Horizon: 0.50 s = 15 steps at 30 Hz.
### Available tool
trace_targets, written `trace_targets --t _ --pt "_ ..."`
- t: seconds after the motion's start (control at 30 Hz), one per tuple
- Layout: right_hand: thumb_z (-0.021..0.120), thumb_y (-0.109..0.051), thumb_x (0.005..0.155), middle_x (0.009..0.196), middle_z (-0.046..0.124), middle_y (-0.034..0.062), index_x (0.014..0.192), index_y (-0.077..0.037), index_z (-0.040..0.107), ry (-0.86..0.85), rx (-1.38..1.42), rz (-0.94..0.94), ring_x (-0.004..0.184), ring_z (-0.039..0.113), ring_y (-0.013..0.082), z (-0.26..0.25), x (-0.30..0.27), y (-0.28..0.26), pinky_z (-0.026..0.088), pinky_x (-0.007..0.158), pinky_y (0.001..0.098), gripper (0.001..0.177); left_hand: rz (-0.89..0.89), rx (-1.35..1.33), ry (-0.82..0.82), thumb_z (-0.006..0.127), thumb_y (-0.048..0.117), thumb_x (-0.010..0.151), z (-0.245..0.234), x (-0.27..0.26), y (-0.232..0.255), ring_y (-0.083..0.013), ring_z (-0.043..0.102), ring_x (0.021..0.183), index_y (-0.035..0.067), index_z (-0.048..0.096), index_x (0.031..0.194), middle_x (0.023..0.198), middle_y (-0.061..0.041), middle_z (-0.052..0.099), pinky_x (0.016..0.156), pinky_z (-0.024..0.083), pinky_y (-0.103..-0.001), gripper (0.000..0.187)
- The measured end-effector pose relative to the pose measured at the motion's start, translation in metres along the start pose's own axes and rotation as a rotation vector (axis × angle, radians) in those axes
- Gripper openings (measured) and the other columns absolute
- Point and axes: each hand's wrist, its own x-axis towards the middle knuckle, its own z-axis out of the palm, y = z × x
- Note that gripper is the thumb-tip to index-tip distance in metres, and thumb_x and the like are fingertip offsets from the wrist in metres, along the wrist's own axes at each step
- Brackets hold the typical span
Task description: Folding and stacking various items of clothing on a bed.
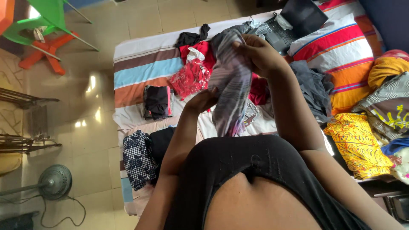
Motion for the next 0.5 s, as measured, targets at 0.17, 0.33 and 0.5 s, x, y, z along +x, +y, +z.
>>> trace_targets --t 0.17,0.33,0.5 --pt "0.065 -0.016 0.104 0.108 0.072 0.0033 0.129 0.003 0.062 0.032 -0.086 0.06 0.093 0.069 0.0098 0.015 -0.02 -0.03 0.058 0.086 0.025 0.031 0.071 0.26 0.123 0.068 0.027 0.107 0.107 -0.042 0.074 -0.023 0.059 0.123 0.002 0.055 0.138 0.132 -0.008 0.062 0.107 0.048 -0.043 0.042" --pt "0.064 -0.005 0.102 0.126 0.069 0.005 0.142 0.001 0.056 -0.217 -0.092 -0.017 0.113 0.065 0.0104 -0.006 -0.024 -0.019 0.053 0.101 0.0244 0.041 -0.181 0.448 0.178 0.064 0.042 0.106 0.205 -0.061 0.11 -0.021 0.056 0.121 0.0 0.054 0.148 0.133 -0.007 0.061 0.103 0.044 -0.04 0.06" --pt "0.045 -0.035 0.096 0.128 0.069 0.0199 0.132 -0.001 0.061 0.409 0.687 0.191 0.119 0.065 0.035 -0.035 0.006 0.081 0.052 0.105 0.0531 0.052 0.176 0.212 0.285 0.055 0.052 0.102 0.244 -0.045 0.113 -0.0248 0.06 0.13 0.005 0.049 0.15 0.142 -0.008 0.061 0.112 0.046 -0.044 0.068"
